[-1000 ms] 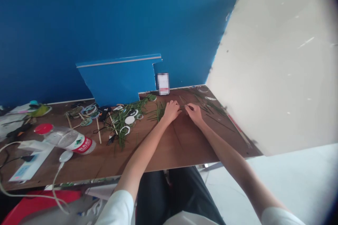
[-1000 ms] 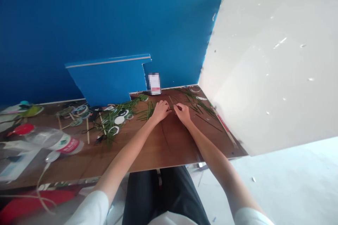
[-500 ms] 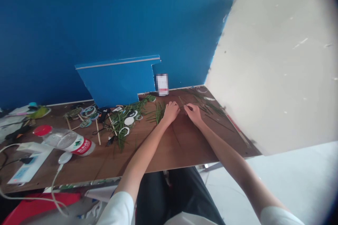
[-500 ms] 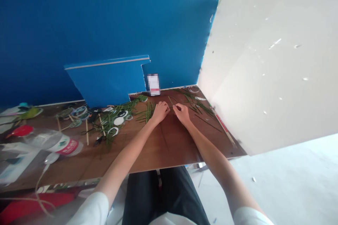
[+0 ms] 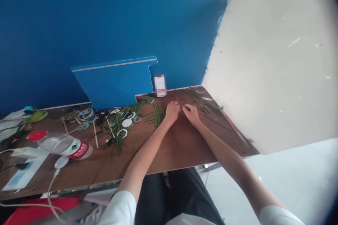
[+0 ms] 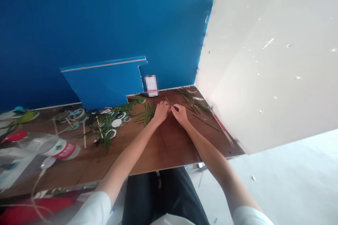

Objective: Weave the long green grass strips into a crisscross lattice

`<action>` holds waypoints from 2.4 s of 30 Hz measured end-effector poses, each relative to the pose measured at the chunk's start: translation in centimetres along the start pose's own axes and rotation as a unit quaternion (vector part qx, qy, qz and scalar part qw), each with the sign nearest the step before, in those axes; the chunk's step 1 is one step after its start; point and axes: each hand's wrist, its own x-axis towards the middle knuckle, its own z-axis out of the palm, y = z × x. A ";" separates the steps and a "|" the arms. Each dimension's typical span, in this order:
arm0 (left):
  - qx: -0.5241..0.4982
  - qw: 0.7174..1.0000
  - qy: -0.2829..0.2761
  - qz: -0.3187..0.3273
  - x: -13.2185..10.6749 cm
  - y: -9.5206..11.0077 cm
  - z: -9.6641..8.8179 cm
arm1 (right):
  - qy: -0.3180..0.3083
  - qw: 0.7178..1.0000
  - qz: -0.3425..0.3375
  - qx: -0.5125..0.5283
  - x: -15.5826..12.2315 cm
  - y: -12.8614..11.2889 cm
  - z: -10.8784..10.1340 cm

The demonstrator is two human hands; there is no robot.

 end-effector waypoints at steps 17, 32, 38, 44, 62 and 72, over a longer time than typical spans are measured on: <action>-0.054 0.998 0.016 -0.024 -0.9 -1.9 0.3 | 0.038 0.999 -0.003 -0.018 0.3 0.2 -0.5; -0.012 0.999 -0.002 -0.048 -0.3 -0.3 0.0 | 0.037 0.999 -0.002 -0.017 0.5 0.4 -0.5; -0.037 0.999 -0.007 -0.033 -0.4 0.3 -0.5 | 0.035 0.999 0.000 -0.017 0.5 0.4 -0.5; -0.040 0.999 -0.006 -0.030 0.1 0.4 0.1 | 0.038 0.999 0.013 -0.026 0.4 0.0 -0.5; -0.173 0.978 0.047 -0.109 -1.0 -3.8 0.1 | -0.025 0.968 0.002 -0.248 0.7 1.0 -0.7; -0.315 0.940 0.081 -0.107 -2.6 -6.1 -0.5 | -0.155 0.935 0.006 -0.319 -1.1 -1.2 1.8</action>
